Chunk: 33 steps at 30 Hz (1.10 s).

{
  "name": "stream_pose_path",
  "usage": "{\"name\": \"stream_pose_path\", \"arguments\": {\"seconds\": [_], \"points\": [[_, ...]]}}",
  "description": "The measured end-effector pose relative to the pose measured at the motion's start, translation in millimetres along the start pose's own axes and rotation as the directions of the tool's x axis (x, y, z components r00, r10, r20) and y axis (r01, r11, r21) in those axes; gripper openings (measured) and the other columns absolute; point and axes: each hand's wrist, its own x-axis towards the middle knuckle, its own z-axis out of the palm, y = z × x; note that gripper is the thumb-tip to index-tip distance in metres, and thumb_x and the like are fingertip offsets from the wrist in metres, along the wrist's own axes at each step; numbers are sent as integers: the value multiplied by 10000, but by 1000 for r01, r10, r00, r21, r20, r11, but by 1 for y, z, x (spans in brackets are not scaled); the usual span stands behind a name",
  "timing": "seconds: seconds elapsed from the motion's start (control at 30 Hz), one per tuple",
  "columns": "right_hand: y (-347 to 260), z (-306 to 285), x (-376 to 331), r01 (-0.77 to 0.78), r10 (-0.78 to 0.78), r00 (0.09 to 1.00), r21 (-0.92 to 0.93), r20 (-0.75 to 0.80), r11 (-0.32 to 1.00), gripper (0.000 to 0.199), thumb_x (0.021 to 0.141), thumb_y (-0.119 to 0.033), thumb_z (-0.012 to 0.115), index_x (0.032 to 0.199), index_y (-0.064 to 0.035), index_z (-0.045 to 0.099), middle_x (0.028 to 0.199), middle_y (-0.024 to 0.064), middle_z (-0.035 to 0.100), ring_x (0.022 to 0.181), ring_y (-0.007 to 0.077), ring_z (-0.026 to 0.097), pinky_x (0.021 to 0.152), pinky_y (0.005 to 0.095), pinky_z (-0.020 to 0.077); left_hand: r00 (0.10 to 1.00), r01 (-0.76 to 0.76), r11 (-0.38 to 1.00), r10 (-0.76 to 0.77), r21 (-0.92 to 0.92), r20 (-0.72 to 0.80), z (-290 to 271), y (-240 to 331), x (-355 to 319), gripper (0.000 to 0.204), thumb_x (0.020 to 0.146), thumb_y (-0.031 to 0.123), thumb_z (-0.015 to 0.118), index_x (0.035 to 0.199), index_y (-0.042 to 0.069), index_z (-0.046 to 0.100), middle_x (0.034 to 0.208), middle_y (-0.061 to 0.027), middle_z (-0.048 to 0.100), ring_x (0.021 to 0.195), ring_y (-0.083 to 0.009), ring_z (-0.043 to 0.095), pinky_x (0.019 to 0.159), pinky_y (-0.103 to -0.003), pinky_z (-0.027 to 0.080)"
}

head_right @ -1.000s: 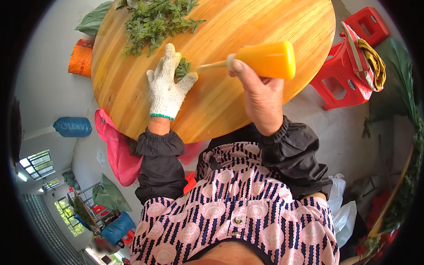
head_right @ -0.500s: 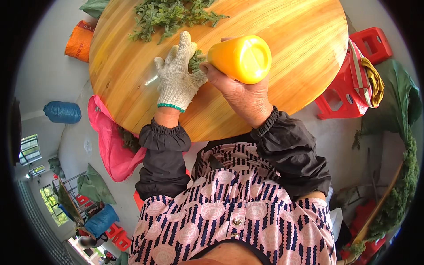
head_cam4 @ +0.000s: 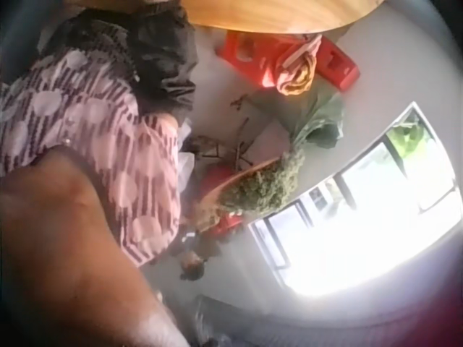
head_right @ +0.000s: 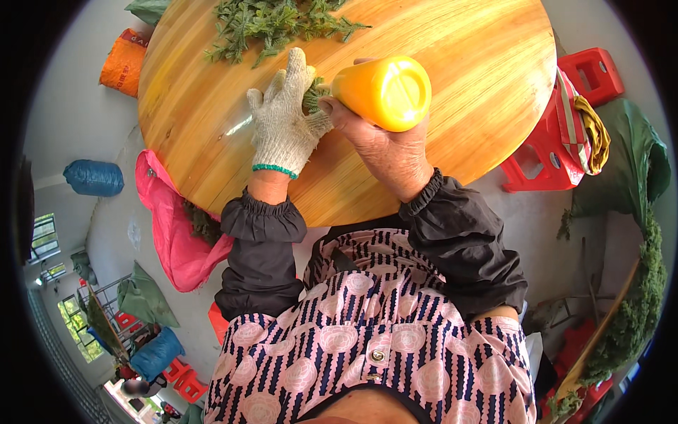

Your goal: Apply glue from a yellow squeeze bottle onto small green leaves placed on a circular wooden board.

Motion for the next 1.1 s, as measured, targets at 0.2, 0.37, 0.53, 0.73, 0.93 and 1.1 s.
{"name": "stream_pose_path", "arguments": {"seconds": [0.2, 0.37, 0.53, 0.73, 0.93, 1.1], "points": [[-2, -3, 0, -56, 61, 991, -44, 121, 997, 497, 863, 43, 782, 1308, 24, 562, 1105, 63, 681, 1011, 144, 669, 914, 294, 559, 1000, -8, 1000, 8, 13, -7, 1, -2, 1, 1079, 806, 577, 787, 1606, 67, 275, 1321, -86, 662, 1338, -345, 536, 1150, -698, 222], [-1, -1, -3, -72, 77, 993, -55, 92, 996, 489, 868, 43, 774, 1308, 21, 563, 1118, 65, 672, 1017, 141, 668, 927, 301, 560, 1000, -18, 999, 19, -35, 12, -4, -5, -2, 964, 873, 523, 739, 1602, 75, 296, 1339, -115, 648, 1330, -382, 534, 1150, -706, 217], [-5, 1, -4, -122, 118, 991, 70, 64, 990, 465, 866, 54, 767, 1290, 29, 575, 1152, 71, 659, 1028, 140, 665, 942, 304, 555, 998, -50, 998, 52, -25, 44, -8, -10, -3, 806, 941, 352, 675, 1605, 89, 302, 1334, -150, 642, 1316, -421, 528, 1145, -721, 213], [-9, -3, 0, -52, 61, 994, -96, 96, 994, 437, 862, 57, 769, 1262, 20, 596, 1157, 65, 660, 1025, 141, 663, 923, 299, 554, 995, -86, 994, 89, -72, 33, -13, -5, -1, 782, 943, 304, 663, 1604, 95, 301, 1296, -177, 650, 1323, -425, 515, 1139, -727, 223], [-10, -2, -2, -11, 27, 992, -123, 127, 992, 401, 861, 52, 774, 1228, 22, 616, 1139, 73, 674, 1006, 144, 669, 900, 293, 561, 996, -69, 997, 71, -38, 48, -14, -5, -1, 769, 948, 312, 664, 1600, 99, 315, 1273, -189, 652, 1334, -413, 500, 1138, -727, 215], [-9, -5, -2, 105, -67, 982, -216, 178, 971, 360, 854, 35, 782, 1185, 27, 642, 1167, 96, 666, 983, 159, 674, 885, 304, 562, 997, -72, 997, 73, -34, 35, -15, -3, -2, 749, 952, 313, 656, 1594, 103, 333, 1257, -182, 658, 1330, -406, 503, 1133, -728, 222]]}}
